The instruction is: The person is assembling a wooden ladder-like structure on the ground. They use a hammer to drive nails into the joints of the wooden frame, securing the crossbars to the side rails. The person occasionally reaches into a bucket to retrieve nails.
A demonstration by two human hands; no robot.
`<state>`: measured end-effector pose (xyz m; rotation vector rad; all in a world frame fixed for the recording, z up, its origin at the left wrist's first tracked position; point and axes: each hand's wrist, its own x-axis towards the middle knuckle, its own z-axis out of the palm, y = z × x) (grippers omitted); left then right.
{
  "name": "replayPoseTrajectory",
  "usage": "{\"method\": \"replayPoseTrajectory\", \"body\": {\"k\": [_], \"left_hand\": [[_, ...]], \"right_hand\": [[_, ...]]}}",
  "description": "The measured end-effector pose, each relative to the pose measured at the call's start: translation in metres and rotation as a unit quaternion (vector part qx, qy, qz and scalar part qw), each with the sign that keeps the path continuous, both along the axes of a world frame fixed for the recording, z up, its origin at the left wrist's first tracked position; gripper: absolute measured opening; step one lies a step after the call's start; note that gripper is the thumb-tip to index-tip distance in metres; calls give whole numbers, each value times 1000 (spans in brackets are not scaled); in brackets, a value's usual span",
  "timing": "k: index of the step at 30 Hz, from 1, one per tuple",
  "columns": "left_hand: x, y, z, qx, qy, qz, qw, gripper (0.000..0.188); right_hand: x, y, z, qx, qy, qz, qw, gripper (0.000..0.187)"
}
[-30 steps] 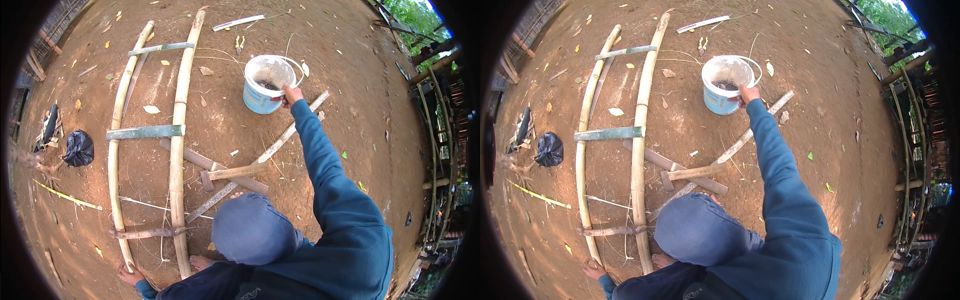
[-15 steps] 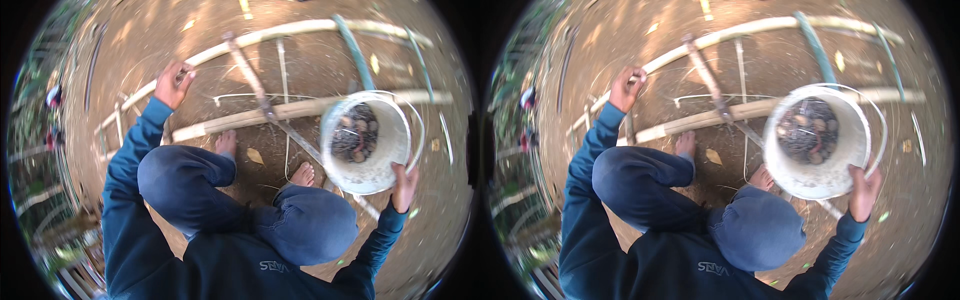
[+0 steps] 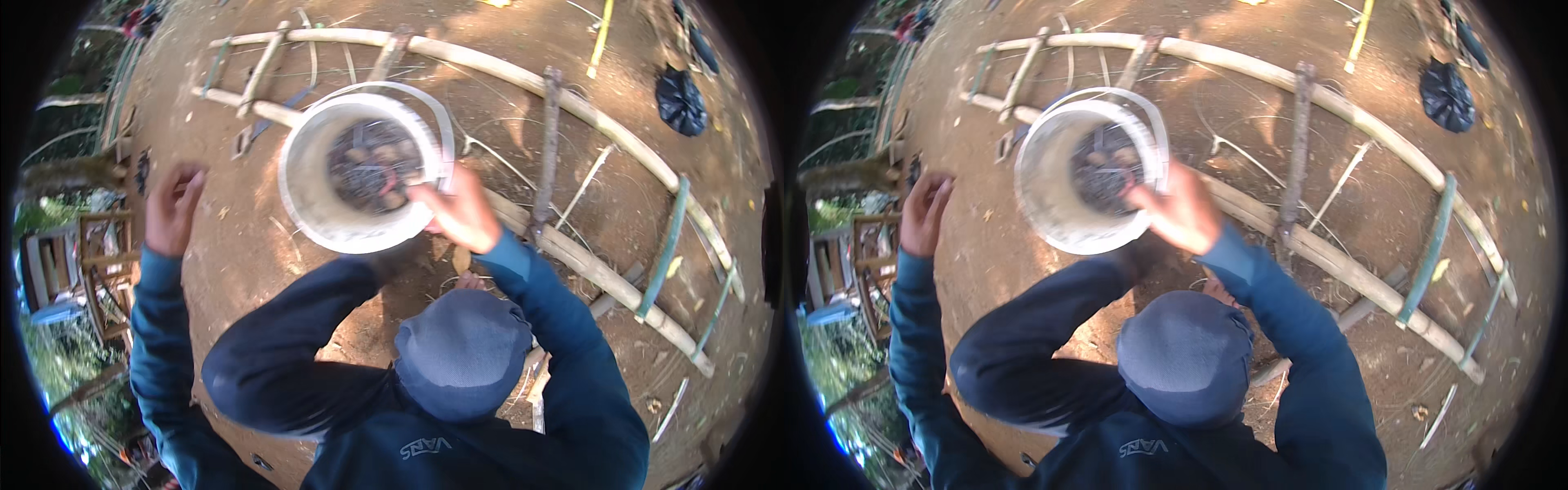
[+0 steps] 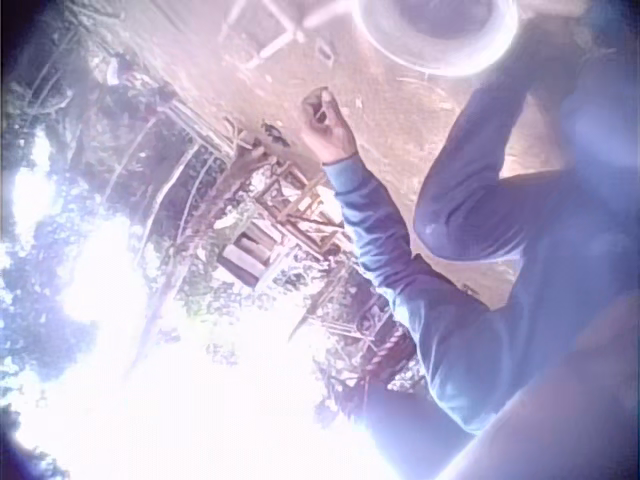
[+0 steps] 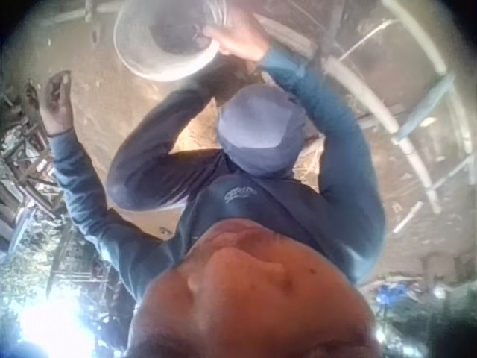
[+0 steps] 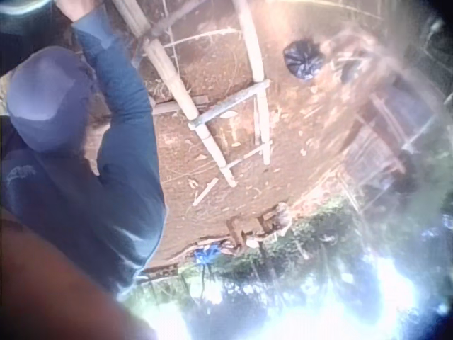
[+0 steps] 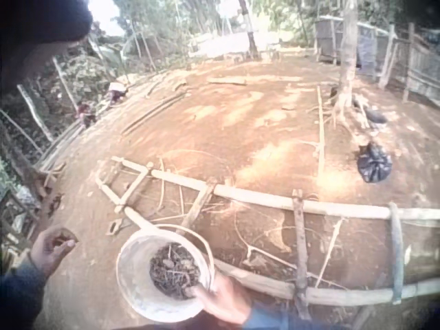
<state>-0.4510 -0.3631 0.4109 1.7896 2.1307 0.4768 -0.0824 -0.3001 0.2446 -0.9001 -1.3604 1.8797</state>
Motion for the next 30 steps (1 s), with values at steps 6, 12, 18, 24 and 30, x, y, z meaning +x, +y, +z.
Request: {"method": "replayPoseTrajectory", "body": {"k": [6,12,18,24,30], "left_hand": [[-34,-8,-58,-26,-42,29,998,17],[11,36,-153,-100,-67,-81,989,21],[59,73,-200,-153,-38,-200,967,17],[63,120,-202,-94,-43,-275,956,8],[67,124,-253,-99,-72,-285,951,7]], "right_hand": [[-69,-9,-77,157,-116,26,980,48],[-16,-37,-126,80,-205,75,973,45],[24,-56,-110,125,-151,115,974,45],[126,30,-132,313,-352,-428,771,37],[223,74,-259,8,-425,-265,866,76]]}}
